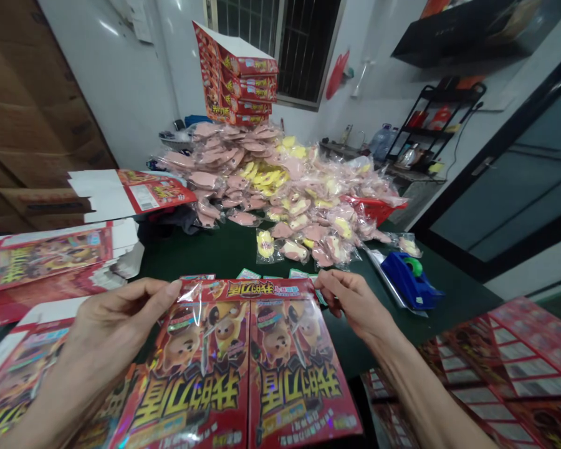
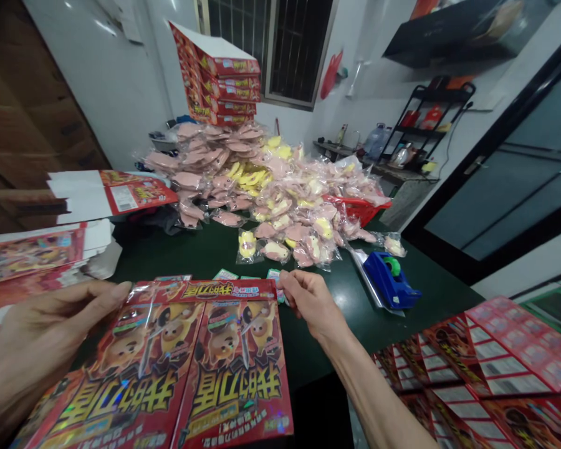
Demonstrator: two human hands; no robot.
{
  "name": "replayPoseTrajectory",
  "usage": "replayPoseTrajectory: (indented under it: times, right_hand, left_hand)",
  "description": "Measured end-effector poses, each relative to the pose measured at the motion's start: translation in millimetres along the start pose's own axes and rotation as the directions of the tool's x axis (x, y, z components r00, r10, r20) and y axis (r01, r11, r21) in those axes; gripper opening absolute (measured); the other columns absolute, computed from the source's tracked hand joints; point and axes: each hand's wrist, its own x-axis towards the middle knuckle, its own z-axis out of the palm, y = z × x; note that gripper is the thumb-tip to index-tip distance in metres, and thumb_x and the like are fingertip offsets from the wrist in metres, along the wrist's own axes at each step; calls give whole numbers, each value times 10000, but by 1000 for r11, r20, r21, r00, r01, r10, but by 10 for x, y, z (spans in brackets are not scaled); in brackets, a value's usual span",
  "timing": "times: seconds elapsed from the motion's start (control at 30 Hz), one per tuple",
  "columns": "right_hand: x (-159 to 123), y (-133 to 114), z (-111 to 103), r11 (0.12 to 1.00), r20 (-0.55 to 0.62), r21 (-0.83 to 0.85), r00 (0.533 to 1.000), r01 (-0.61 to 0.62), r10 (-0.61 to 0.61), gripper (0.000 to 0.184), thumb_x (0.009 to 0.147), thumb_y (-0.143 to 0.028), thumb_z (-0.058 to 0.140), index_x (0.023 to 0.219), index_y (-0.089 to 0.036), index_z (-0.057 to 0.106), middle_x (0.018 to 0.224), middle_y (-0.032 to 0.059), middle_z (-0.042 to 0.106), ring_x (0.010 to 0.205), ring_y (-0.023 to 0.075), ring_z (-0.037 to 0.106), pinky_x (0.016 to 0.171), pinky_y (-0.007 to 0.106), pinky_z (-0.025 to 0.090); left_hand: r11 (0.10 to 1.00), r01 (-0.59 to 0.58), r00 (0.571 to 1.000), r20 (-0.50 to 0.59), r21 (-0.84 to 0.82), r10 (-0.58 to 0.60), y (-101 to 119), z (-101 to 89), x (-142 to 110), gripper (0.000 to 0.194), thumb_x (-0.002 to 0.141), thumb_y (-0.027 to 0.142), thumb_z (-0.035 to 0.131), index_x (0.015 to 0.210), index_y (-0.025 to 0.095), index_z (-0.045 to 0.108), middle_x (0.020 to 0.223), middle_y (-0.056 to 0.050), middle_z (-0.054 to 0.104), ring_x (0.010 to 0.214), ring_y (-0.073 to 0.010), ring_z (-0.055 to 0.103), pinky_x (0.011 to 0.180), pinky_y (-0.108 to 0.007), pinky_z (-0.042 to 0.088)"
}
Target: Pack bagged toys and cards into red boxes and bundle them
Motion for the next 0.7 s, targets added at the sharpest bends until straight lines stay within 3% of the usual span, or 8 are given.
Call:
replayPoseTrajectory:
  times: [0.13,0.2,0.43,0.6,0.63,0.7]
  right_hand:
    - [4,-38,7,958,-20,-139,966,251,-256,275,732,-416,620,802,-151,607,634,-27,515,538,76,415,468,203,307]
    - [55,-34,3,925,34,-209,948,317,-317,277,745,-364,607,918,-148,620,727,-1,564,622,100,477,535,224,355]
    - [213,-44,-68,839,321,-347,893,420,-314,253,778,-303,605,994,-182,658,947,50,656,796,148,571,697,282,406]
    - [224,-89,-55,870,372,-280,882,405,-290,159,763,-260,611,891,-205,688,907,19,674,813,150,580,686,269,401]
    - [224,-86,-47,888,363,-252,888,385,-282,145,752,-260,616,863,-199,687,867,14,668,770,140,573,657,258,400]
    - [225,-72,-30,916,343,-205,901,346,-263,129,737,-266,622,821,-185,678,795,5,646,689,121,547,601,240,389]
  left_hand:
    - [964,-257,961,-85,73,263,51,23,-88,155,717,399,662,752,251,690,846,37,686,739,-94,614,654,-127,476]
    - [939,-333,934,-107,84,341,123,64,-146,113,751,366,641,757,264,688,887,49,681,775,-81,628,724,-118,477]
    - [858,-468,854,-143,211,501,347,145,-310,130,788,363,573,725,303,670,836,40,673,699,-125,627,643,-229,497]
    - [761,-562,782,-92,324,616,287,63,-315,112,758,317,569,763,317,681,862,16,678,694,-154,634,740,-304,475]
    - [763,-566,783,-85,313,616,282,49,-311,113,739,316,579,745,325,692,846,16,680,685,-155,632,731,-304,475]
    - [844,-499,835,-149,198,529,278,25,-302,74,645,315,650,672,328,718,798,11,686,675,-164,628,708,-298,480]
